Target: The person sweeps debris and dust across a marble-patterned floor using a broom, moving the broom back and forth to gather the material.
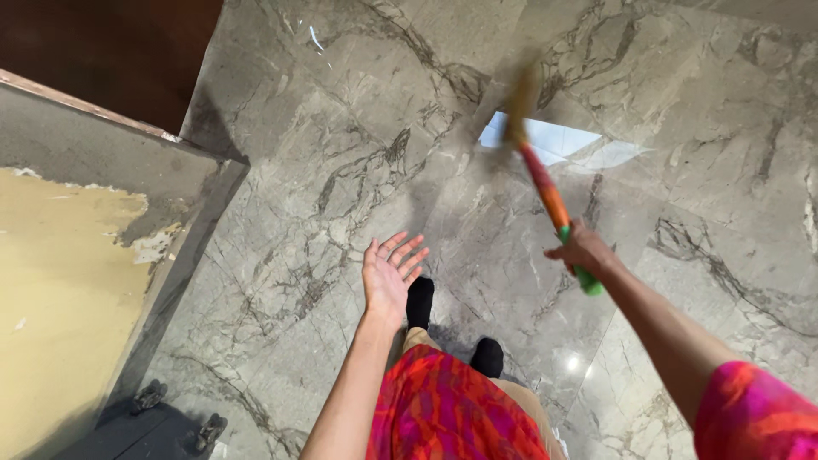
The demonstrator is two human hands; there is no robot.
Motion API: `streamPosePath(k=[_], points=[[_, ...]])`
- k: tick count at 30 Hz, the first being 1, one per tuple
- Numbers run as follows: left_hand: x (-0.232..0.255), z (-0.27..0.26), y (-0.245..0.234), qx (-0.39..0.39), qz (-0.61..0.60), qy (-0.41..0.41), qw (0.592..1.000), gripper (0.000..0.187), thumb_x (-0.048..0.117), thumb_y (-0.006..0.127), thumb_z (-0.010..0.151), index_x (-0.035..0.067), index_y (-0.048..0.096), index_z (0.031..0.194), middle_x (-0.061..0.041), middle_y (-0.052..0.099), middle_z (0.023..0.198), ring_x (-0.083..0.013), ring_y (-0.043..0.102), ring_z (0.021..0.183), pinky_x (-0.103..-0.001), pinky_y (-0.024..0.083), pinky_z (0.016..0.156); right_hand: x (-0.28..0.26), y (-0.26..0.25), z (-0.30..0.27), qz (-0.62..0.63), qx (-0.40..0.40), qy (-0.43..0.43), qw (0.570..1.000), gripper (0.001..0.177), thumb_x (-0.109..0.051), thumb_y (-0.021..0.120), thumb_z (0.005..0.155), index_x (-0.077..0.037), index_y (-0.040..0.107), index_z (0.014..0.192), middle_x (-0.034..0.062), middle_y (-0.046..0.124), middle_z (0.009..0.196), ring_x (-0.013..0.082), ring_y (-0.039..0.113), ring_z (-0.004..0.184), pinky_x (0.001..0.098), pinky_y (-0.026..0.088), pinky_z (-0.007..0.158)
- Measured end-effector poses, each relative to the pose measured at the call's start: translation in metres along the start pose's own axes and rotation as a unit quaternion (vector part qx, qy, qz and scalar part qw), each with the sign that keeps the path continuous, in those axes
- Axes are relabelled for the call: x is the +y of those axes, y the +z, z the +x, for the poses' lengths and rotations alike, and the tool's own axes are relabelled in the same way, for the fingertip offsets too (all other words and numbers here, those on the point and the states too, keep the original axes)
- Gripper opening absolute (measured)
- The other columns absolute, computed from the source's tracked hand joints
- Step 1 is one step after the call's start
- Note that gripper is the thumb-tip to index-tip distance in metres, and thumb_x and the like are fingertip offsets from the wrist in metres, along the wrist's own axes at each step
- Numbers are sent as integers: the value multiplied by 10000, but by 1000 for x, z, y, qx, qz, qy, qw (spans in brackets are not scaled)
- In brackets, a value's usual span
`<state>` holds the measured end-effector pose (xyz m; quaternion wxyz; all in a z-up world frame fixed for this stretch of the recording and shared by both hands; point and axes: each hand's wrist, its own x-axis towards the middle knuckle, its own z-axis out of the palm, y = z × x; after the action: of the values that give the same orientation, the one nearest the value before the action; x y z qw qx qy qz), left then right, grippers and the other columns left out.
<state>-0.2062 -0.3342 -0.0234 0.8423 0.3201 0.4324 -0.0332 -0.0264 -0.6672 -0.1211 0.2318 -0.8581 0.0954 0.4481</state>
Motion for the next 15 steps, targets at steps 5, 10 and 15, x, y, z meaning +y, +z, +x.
streamPosePath(k=[5, 10, 15], points=[[1, 1, 11, -9, 11, 7, 1000, 612, 534, 290, 1007, 83, 560, 1322, -113, 699, 1297, -234, 666, 1133, -353, 437, 895, -49, -60, -48, -74, -25, -49, 996, 556, -279, 770, 874, -88, 546, 1345, 108, 650, 797, 184, 587, 550, 321, 515, 434], [14, 1, 11, 5, 10, 15, 1000, 616, 539, 301, 1011, 75, 552, 1329, -120, 698, 1302, -235, 664, 1139, -351, 438, 901, 9, -60, -70, 29, 117, 6, 993, 631, -250, 721, 921, -85, 449, 1466, 126, 640, 835, 203, 531, 530, 351, 463, 412], [20, 13, -5, 6, -13, 17, 1000, 614, 521, 290, 1017, 73, 548, 1348, -122, 696, 1304, -240, 665, 1137, -347, 432, 900, 106, -93, 19, 259, 143, 107, 949, 495, -212, 732, 927, -117, 432, 1310, 27, 569, 728, 108, 505, 476, 261, 445, 386]])
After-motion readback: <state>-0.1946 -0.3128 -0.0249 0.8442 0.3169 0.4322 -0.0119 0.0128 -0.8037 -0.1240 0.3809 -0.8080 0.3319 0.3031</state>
